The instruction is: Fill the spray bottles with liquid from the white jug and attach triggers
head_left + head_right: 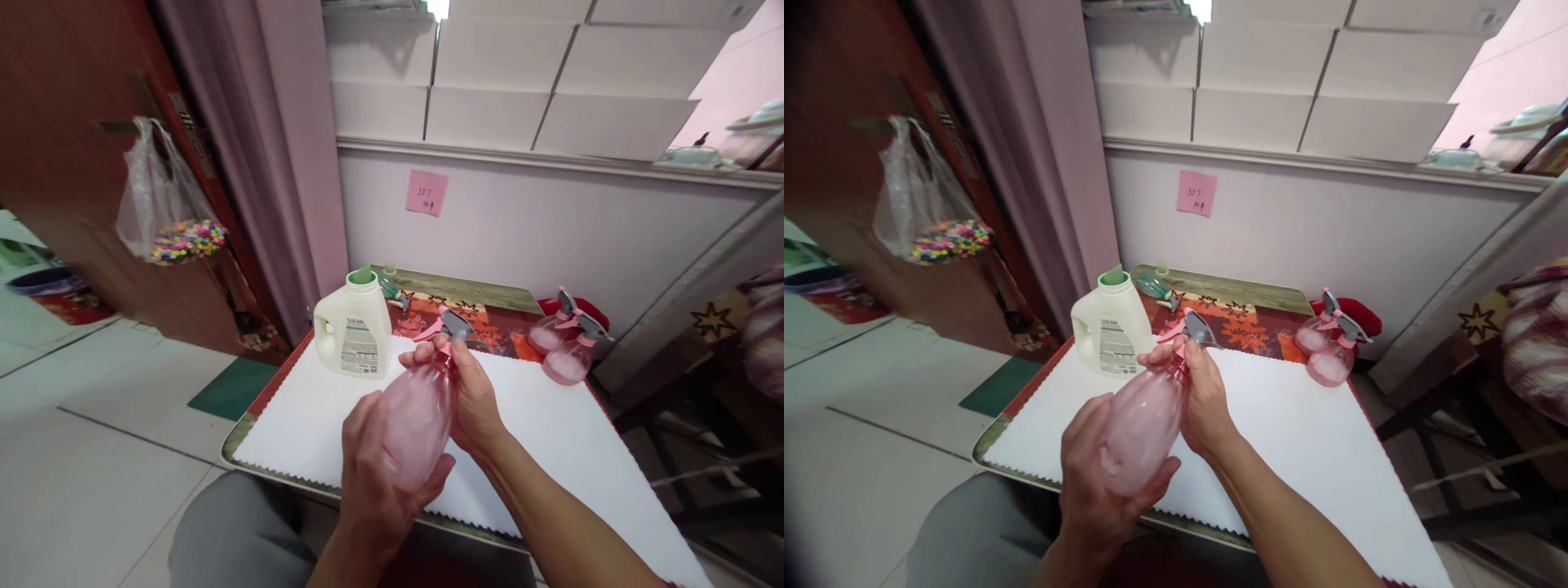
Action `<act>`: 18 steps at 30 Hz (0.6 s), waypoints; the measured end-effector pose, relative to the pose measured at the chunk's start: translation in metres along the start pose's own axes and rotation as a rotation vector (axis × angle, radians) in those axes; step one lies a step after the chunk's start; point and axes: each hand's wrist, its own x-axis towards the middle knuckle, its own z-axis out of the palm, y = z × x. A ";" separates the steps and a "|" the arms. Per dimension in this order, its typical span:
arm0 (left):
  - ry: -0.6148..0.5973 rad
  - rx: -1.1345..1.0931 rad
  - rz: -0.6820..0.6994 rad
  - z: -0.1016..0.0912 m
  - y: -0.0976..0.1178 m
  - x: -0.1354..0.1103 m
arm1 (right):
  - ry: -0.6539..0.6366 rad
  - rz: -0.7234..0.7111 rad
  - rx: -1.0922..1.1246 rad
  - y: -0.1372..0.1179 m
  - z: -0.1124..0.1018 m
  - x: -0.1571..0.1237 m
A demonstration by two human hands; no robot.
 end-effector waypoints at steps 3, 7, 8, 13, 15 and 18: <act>0.043 0.116 0.199 0.006 -0.011 -0.003 | -0.012 -0.031 0.011 -0.002 0.005 -0.004; 0.139 -0.264 -0.080 0.016 -0.003 -0.001 | -0.026 -0.122 0.002 -0.004 0.007 -0.007; 0.155 -0.438 -0.255 0.018 0.002 0.000 | -0.027 -0.147 0.003 -0.004 0.007 -0.007; -0.072 -1.068 -0.990 0.017 0.017 0.006 | -0.147 -0.267 -0.127 -0.006 0.001 -0.010; -0.321 -1.252 -1.268 0.012 0.012 0.007 | -0.190 -0.281 -0.182 -0.006 -0.003 -0.011; -0.641 -1.177 -1.410 0.007 0.001 0.004 | -0.157 -0.267 -0.227 -0.006 -0.011 -0.013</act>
